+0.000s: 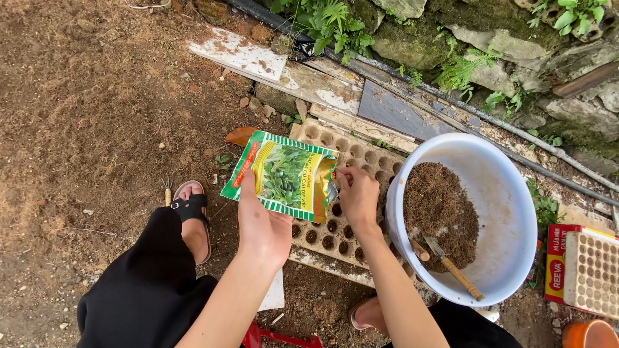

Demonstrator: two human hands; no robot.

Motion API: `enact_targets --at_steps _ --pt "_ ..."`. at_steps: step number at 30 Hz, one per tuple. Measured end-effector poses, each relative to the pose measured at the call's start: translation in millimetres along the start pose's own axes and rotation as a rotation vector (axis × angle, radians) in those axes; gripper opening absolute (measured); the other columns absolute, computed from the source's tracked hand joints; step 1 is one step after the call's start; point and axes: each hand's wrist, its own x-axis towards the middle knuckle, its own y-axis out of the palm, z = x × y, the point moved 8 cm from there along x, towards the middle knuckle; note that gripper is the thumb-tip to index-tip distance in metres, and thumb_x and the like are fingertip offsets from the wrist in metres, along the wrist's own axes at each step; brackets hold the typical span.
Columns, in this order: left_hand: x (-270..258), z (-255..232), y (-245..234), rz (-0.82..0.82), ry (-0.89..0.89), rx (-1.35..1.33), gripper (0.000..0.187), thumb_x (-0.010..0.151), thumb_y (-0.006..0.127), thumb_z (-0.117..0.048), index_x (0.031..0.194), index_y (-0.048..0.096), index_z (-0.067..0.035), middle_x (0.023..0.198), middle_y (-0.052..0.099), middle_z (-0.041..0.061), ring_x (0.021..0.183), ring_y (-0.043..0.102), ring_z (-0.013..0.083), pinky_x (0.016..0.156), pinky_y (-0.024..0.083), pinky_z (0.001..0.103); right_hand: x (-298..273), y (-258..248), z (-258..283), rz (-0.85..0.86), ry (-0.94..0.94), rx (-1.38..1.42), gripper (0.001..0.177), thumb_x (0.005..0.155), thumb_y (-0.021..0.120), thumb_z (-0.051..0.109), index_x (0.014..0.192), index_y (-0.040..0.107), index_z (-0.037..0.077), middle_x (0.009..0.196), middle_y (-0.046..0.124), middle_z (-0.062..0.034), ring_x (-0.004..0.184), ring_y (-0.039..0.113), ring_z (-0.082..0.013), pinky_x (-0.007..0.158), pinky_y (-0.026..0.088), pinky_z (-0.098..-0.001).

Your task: Planting seeds from a packet into a seedling tray filled with soil and then using a spray bottle.

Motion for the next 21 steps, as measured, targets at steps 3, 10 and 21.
enact_targets --at_steps 3,10,21 --pt "-65 -25 59 0.024 -0.025 -0.046 0.052 0.105 0.040 -0.042 0.146 0.042 -0.010 0.141 0.058 0.009 0.131 0.058 0.0274 0.112 0.047 0.045 -30 6 11 0.053 -0.022 -0.148 0.013 0.098 0.063 -0.002 0.099 0.076 0.000 0.085 0.075 -0.0172 0.078 0.076 -0.0321 0.064 0.064 -0.0403" --pt "-52 -17 49 -0.043 -0.018 -0.024 0.041 0.106 0.041 -0.037 0.130 0.061 -0.011 0.118 0.071 0.005 0.099 0.067 0.0187 0.083 0.053 0.033 -149 -2 36 0.341 -0.359 -0.345 0.008 0.098 0.069 0.009 0.104 0.075 0.007 0.086 0.077 -0.0073 0.059 0.073 -0.0163 0.054 0.067 -0.0235" --pt "-54 -25 57 0.029 0.097 0.098 0.049 0.100 0.045 -0.036 0.141 0.058 -0.014 0.131 0.068 0.004 0.111 0.066 0.0170 0.095 0.054 0.033 -175 -15 30 0.507 -0.250 -0.218 0.044 0.082 0.060 -0.017 0.116 0.075 0.007 0.102 0.077 -0.0120 0.080 0.077 -0.0266 0.078 0.068 -0.0390"
